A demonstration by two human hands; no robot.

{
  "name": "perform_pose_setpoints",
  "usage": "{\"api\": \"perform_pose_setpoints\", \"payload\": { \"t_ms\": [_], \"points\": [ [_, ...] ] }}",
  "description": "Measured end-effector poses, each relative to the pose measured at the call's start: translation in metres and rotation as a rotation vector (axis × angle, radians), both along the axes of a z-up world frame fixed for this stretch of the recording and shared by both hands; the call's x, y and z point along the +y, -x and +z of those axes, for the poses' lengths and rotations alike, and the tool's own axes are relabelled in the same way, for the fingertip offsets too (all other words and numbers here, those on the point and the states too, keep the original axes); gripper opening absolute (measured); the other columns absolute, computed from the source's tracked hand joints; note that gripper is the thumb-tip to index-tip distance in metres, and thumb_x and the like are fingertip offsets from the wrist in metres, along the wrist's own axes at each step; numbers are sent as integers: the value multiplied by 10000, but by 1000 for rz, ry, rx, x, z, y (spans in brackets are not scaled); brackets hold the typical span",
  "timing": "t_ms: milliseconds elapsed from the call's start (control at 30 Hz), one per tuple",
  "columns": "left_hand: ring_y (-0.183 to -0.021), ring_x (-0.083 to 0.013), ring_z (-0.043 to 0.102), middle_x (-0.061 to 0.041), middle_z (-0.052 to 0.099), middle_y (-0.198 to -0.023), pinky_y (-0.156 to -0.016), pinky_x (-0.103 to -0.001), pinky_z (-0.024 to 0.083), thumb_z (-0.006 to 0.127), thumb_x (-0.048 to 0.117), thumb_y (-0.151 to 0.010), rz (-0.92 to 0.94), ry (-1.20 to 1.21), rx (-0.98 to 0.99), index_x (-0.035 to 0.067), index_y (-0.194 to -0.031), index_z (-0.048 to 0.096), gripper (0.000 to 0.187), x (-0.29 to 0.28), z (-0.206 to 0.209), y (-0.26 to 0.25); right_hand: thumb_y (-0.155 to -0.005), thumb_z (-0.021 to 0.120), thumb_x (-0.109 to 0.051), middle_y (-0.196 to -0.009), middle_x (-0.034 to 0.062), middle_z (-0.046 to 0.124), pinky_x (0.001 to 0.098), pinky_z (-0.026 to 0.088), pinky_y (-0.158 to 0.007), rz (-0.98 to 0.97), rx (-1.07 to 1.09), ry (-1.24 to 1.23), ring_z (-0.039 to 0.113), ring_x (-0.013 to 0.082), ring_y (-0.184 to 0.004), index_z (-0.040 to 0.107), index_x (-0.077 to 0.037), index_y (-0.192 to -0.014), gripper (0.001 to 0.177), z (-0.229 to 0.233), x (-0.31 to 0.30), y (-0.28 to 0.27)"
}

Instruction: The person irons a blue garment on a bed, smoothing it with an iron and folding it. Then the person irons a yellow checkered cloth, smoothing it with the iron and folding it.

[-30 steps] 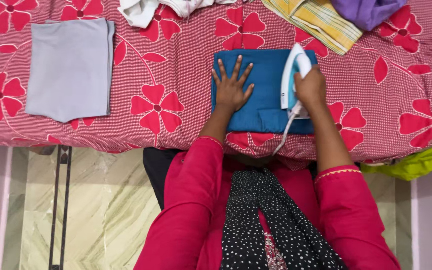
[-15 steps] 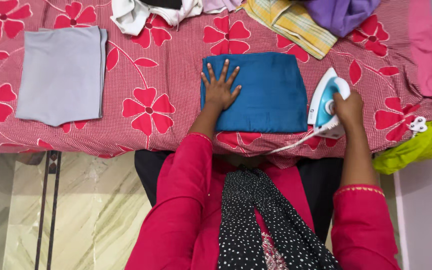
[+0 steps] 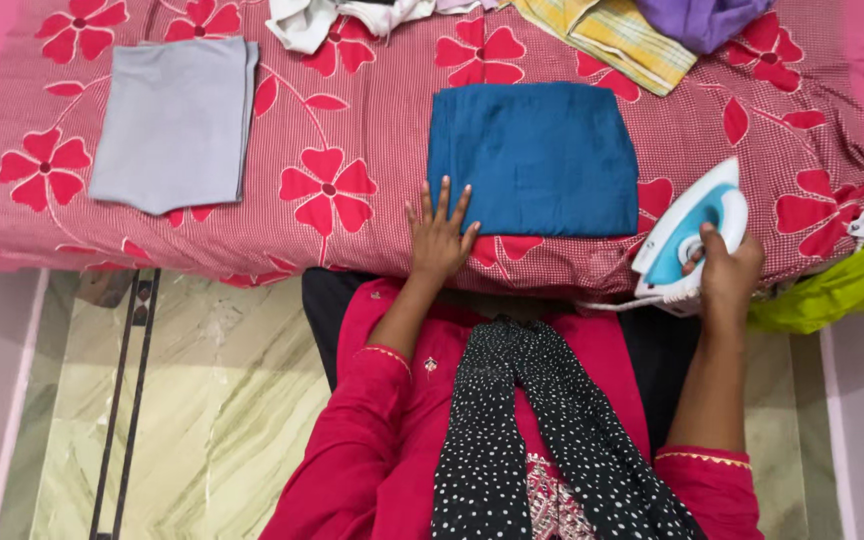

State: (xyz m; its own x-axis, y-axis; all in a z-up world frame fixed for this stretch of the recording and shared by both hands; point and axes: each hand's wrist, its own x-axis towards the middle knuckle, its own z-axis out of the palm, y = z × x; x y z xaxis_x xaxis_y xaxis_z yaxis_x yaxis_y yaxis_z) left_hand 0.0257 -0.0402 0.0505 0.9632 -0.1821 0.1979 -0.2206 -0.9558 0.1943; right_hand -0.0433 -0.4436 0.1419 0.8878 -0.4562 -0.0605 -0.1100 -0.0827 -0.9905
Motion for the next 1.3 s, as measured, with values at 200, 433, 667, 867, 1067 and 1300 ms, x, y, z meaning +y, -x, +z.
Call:
{"api": "perform_pose_setpoints", "payload": {
  "t_ms": [200,433,667,867,1067,1300],
  "points": [
    [-1548,-440,221,-145,235,-1696,-1187,-721,198,488,587,-1012,-11,-16,-62,272,-1620,315,706,2,-16,4,-1011,727,-147,-827,40,598,311,512,-465,157,-13,89,605,133,-570,489,-9,-1194,331,35,74,-25],
    [-1530,-493,214,-145,228,-1690,-1203,-699,189,488,597,-1002,14,-42,-95,281,-1616,316,711,0,-18,1,-970,696,-236,-786,146,708,365,565,-474,425,205,357,695,211,-546,546,44,-1173,376,-7,178,-51],
    [-1533,-505,203,-145,204,-1706,-1209,-705,166,480,604,-1008,9,-31,-85,282,-1628,303,720,1,-21,8,-985,694,-259,-819,205,723,385,578,-516,358,289,540,721,270,-604,587,86,-1166,405,-40,123,-61],
    [-1529,-508,197,-147,213,-1695,-1194,-723,159,471,607,-1007,20,-58,-63,290,-1618,302,710,-1,-21,4,-970,719,-259,-822,216,701,431,582,-644,226,177,652,720,298,-695,623,103,-1102,397,-60,40,-66],
    [-1530,-507,194,-145,214,-1697,-1203,-715,157,457,614,-1008,15,-66,-58,293,-1624,295,713,1,-21,3,-987,674,-258,-773,141,690,379,529,-614,277,251,418,693,233,-658,697,57,-1021,317,-54,21,-72],
    [-1536,-496,193,-134,177,-1706,-1207,-697,155,450,616,-1003,12,-61,-55,295,-1629,273,726,1,-20,3,-1041,654,-263,-710,-47,520,247,437,-526,150,88,-689,502,74,-572,625,-108,-992,165,-84,-60,-36]
  ]
}}
